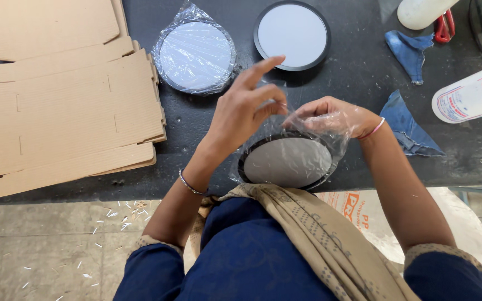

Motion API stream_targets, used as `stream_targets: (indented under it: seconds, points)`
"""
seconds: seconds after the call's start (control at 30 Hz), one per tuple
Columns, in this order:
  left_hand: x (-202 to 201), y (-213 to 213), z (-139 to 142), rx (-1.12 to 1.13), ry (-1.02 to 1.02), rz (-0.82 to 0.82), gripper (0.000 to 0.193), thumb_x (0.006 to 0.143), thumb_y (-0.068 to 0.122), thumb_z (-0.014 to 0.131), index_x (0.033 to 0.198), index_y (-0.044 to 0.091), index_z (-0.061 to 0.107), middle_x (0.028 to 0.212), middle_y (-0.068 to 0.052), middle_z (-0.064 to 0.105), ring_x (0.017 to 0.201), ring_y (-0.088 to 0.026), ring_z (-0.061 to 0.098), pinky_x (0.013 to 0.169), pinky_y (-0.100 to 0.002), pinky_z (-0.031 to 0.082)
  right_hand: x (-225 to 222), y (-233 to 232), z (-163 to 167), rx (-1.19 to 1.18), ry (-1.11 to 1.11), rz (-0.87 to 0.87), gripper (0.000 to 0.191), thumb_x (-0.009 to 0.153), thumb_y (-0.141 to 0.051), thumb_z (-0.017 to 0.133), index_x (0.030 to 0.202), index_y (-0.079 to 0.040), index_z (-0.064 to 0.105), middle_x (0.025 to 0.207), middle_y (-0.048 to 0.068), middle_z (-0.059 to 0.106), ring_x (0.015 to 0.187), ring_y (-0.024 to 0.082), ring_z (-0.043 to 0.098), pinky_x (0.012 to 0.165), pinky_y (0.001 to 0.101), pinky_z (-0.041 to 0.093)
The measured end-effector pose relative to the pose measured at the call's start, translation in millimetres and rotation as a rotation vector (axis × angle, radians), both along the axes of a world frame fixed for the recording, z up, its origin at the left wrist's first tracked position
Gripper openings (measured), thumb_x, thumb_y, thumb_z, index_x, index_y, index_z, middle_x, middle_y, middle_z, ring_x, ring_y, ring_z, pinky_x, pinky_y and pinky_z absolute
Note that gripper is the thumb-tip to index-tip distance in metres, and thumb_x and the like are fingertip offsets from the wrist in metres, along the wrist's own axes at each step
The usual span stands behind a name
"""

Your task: The person opens a cardboard box and takes out round LED panel lights, wipes each panel with a blue cloth, wraps the panels in clear plastic film, and folds flat cardboard boxes on the workbench.

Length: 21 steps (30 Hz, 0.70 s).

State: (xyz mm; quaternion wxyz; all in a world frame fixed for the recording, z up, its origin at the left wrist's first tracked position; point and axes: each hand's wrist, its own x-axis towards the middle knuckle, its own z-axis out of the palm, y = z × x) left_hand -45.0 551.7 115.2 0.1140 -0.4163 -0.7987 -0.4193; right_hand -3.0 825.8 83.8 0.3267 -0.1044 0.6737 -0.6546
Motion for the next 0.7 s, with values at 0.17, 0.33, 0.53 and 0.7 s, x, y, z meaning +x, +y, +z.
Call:
stream_targets:
  seconds: [0.17, 0.33, 0.53, 0.7]
  points:
    - [3.3, -1.2, 4.5, 0.236, -0.205, -0.153, 0.018, 0.088, 0.004, 0.084, 0.095, 0.01, 0.068, 0.159, -0.008, 0.045, 0.146, -0.036, 0.051, 0.113, -0.042, 0.058, -0.5, -4.5, 6.5, 0.049, 0.049, 0.008, 0.049, 0.085, -0.021, 0.079, 0.128, 0.001, 0.072, 0.106, 0.001, 0.074, 0.094, 0.009, 0.063, 0.089, 0.0259, 0.053]
    - [7.8, -0.2, 6.2, 0.281, -0.205, -0.125, 0.018, 0.088, 0.002, 0.084, 0.098, 0.011, 0.071, 0.156, -0.007, 0.05, 0.143, -0.034, 0.057, 0.113, -0.042, 0.058, -3.4, -17.9, 20.3, 0.185, 0.054, 0.013, 0.045, 0.082, -0.021, 0.081, 0.122, -0.001, 0.074, 0.103, 0.002, 0.076, 0.094, 0.009, 0.067, 0.088, 0.0265, 0.054]
    - [11.2, 2.3, 7.4, 0.305, -0.2, -0.1, 0.018, 0.089, 0.007, 0.086, 0.101, 0.014, 0.073, 0.155, -0.005, 0.052, 0.139, -0.03, 0.062, 0.111, -0.04, 0.06, -1.1, -35.4, 39.3, 0.435, 0.152, 0.037, 0.039, 0.084, -0.026, 0.079, 0.116, -0.003, 0.078, 0.089, 0.007, 0.074, 0.08, 0.012, 0.062, 0.073, 0.0281, 0.052]
    - [9.0, -14.8, 11.5, 0.246, -0.402, 0.083, 0.072, 0.071, 0.037, 0.088, 0.132, 0.012, 0.059, 0.149, -0.011, 0.047, 0.121, -0.026, 0.059, 0.089, -0.035, 0.06, 6.1, -32.9, 47.3, 0.557, 0.405, 0.087, 0.04, 0.089, -0.038, 0.072, 0.109, -0.004, 0.077, 0.077, 0.008, 0.072, 0.068, 0.013, 0.063, 0.062, 0.0299, 0.051]
